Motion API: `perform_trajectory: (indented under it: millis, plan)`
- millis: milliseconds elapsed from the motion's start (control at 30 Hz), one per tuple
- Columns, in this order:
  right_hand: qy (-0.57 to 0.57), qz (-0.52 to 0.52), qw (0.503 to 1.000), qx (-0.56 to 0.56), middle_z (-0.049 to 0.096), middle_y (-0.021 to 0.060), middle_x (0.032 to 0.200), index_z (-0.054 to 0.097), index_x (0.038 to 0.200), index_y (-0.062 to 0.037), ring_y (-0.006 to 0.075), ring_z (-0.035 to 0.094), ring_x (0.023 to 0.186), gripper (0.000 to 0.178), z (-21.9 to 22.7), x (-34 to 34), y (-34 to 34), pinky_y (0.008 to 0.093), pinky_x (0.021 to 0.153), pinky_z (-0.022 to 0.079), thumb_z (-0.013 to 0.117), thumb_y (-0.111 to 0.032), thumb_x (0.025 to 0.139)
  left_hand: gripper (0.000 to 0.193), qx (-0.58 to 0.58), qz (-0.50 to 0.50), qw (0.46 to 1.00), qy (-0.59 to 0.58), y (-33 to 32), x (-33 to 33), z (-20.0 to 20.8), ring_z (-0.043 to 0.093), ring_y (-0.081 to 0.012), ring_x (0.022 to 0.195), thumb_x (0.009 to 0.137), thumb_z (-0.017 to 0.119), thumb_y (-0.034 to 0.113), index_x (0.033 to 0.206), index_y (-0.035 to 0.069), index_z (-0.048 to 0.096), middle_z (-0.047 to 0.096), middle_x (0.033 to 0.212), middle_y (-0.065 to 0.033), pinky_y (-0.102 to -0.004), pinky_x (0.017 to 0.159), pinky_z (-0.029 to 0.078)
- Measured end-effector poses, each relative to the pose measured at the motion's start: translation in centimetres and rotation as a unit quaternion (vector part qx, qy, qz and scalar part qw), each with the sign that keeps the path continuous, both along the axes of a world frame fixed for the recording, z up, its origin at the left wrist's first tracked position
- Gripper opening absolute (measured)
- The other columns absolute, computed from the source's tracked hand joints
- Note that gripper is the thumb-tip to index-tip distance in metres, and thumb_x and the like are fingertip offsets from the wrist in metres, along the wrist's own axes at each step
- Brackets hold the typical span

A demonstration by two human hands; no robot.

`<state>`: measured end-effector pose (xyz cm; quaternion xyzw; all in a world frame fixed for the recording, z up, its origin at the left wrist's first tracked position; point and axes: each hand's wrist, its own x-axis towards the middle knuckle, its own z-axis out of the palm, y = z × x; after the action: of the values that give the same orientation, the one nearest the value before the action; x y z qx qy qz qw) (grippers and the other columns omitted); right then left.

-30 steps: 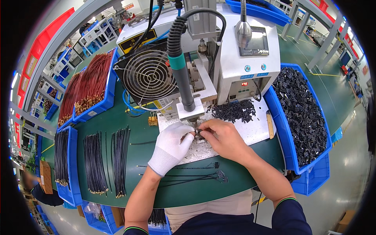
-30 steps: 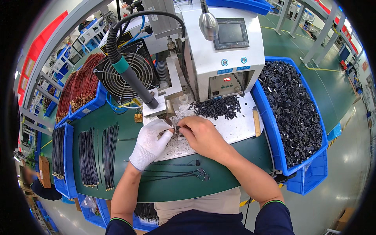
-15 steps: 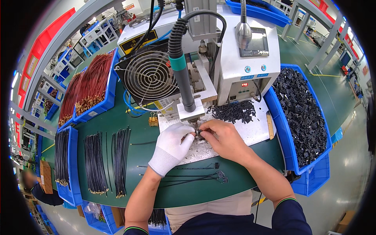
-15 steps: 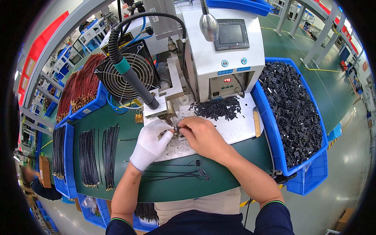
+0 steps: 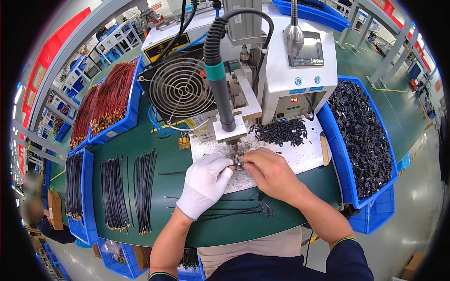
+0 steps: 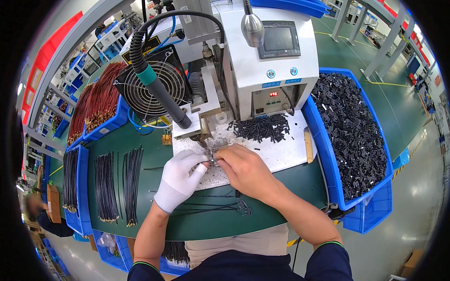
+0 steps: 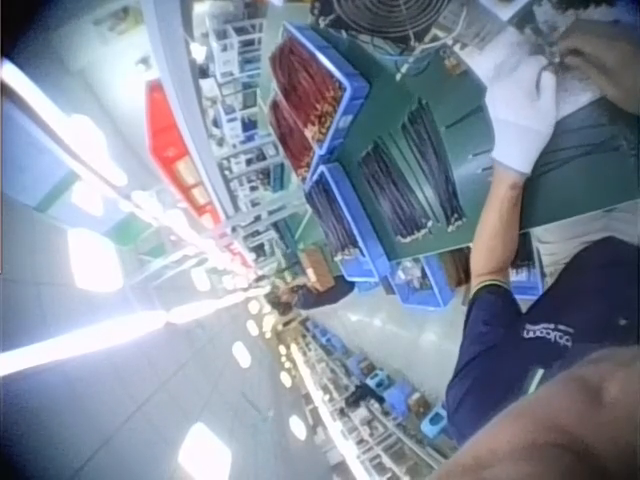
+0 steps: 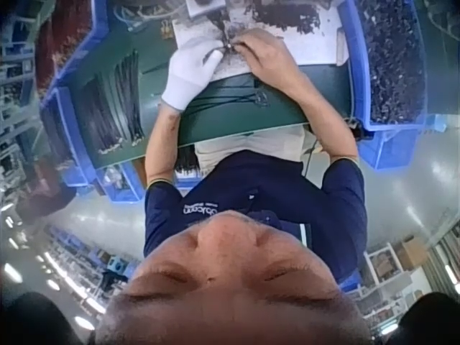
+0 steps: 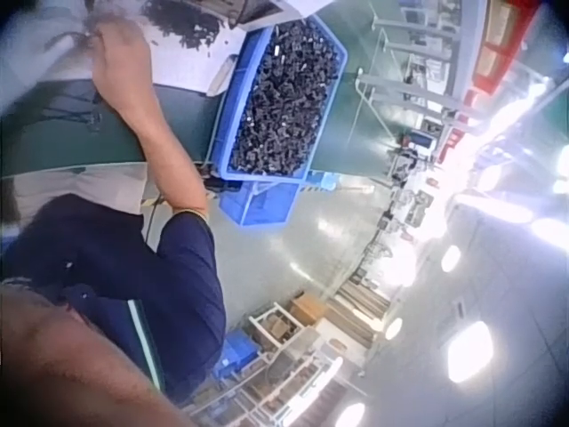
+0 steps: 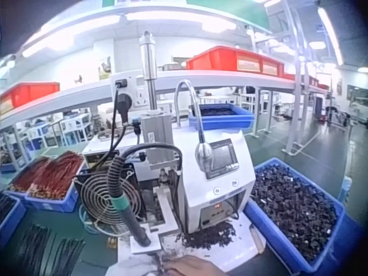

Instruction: The person picks up a wire and a small component, fits them together under a machine to be joined, and sets the assembled piece aside before repeating the process.

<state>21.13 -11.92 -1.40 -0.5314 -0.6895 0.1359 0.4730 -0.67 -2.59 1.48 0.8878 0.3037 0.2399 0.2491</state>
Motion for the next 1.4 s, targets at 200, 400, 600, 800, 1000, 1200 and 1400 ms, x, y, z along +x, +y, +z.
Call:
perform_trajectory:
  millis: [200, 400, 600, 800, 1000, 1200, 1400]
  plan:
    - [-0.032, 0.003, 0.997, 0.07, 0.079, 0.0182, 0.107, 0.075, 0.114, 0.0034, 0.0387, 0.078, 0.095, 0.021, 1.3, -0.8, -1.6, 0.0463, 0.084, 0.063, 0.083, 0.006, 0.095, 0.011, 0.077, -0.016, 0.996, -0.033, -1.9, -1.3, 1.2, 0.072, -0.0364, 0.088, 0.093, 0.085, 0.007, 0.103, 0.004, 0.082, 0.076, 0.095, -0.0125, -0.0463, 0.082, 0.057]
    - [-0.065, 0.006, 0.99, 0.128, 0.076, 0.0162, 0.107, 0.075, 0.11, 0.0051, 0.0353, 0.077, 0.094, 0.024, 2.1, -1.6, -3.6, 0.044, 0.081, 0.065, 0.083, 0.008, 0.087, 0.018, 0.127, -0.029, 0.991, -0.038, -3.9, -2.2, 2.3, 0.072, -0.0349, 0.087, 0.088, 0.088, 0.005, 0.105, 0.005, 0.081, 0.076, 0.094, -0.0099, -0.0459, 0.08, 0.056]
    - [-0.129, -0.002, 0.974, 0.187, 0.076, 0.0177, 0.11, 0.076, 0.108, 0.0066, 0.0356, 0.078, 0.097, 0.031, 3.0, -2.0, -5.3, 0.043, 0.083, 0.067, 0.081, 0.004, 0.077, 0.02, 0.171, -0.04, 0.983, -0.051, -5.4, -3.0, 3.4, 0.07, -0.0318, 0.084, 0.086, 0.089, 0.005, 0.104, 0.008, 0.081, 0.075, 0.093, -0.0066, -0.0451, 0.075, 0.051]
    - [-0.133, -0.01, 0.97, 0.204, 0.079, 0.0155, 0.105, 0.076, 0.109, 0.0041, 0.0353, 0.078, 0.092, 0.031, 3.5, -3.2, -6.5, 0.0415, 0.078, 0.066, 0.087, 0.009, 0.081, 0.025, 0.164, -0.036, 0.985, -0.036, -6.2, -4.2, 3.4, 0.069, -0.0332, 0.083, 0.087, 0.092, 0.011, 0.108, 0.008, 0.08, 0.074, 0.092, -0.0076, -0.0458, 0.075, 0.051]
    - [0.103, -0.034, 0.979, -0.175, 0.077, 0.0132, 0.098, 0.078, 0.12, 0.0006, 0.0326, 0.076, 0.089, 0.028, 2.6, -3.6, -10.0, 0.0426, 0.075, 0.062, 0.09, -0.006, 0.096, 0.03, 0.121, -0.006, 0.992, 0.024, -5.0, -7.8, 2.0, 0.073, -0.0344, 0.095, 0.092, 0.091, 0.026, 0.114, 0.008, 0.08, 0.078, 0.105, -0.0103, -0.0466, 0.085, 0.056]
    - [-0.055, -0.098, 0.989, -0.098, 0.072, 0.0119, 0.09, 0.076, 0.125, -0.0017, 0.0335, 0.071, 0.083, 0.039, 2.2, -2.5, -10.6, 0.0455, 0.072, 0.057, 0.093, -0.011, 0.092, 0.012, 0.167, 0.266, 0.939, 0.138, 2.1, -15.7, -2.2, 0.073, -0.0394, 0.103, 0.099, 0.077, 0.014, 0.104, 0.005, 0.081, 0.077, 0.104, -0.0137, -0.0506, 0.093, 0.059]
    - [-0.051, -0.076, 0.99, -0.11, 0.073, 0.0127, 0.095, 0.077, 0.121, 0.0, 0.0337, 0.072, 0.088, 0.034, 2.3, -3.0, -10.5, 0.0455, 0.076, 0.058, 0.092, -0.009, 0.092, 0.01, 0.157, 0.306, 0.897, 0.276, 4.8, -16.9, -4.1, 0.076, -0.0393, 0.101, 0.097, 0.071, 0.01, 0.101, 0.008, 0.08, 0.077, 0.1, -0.0144, -0.0523, 0.09, 0.063]
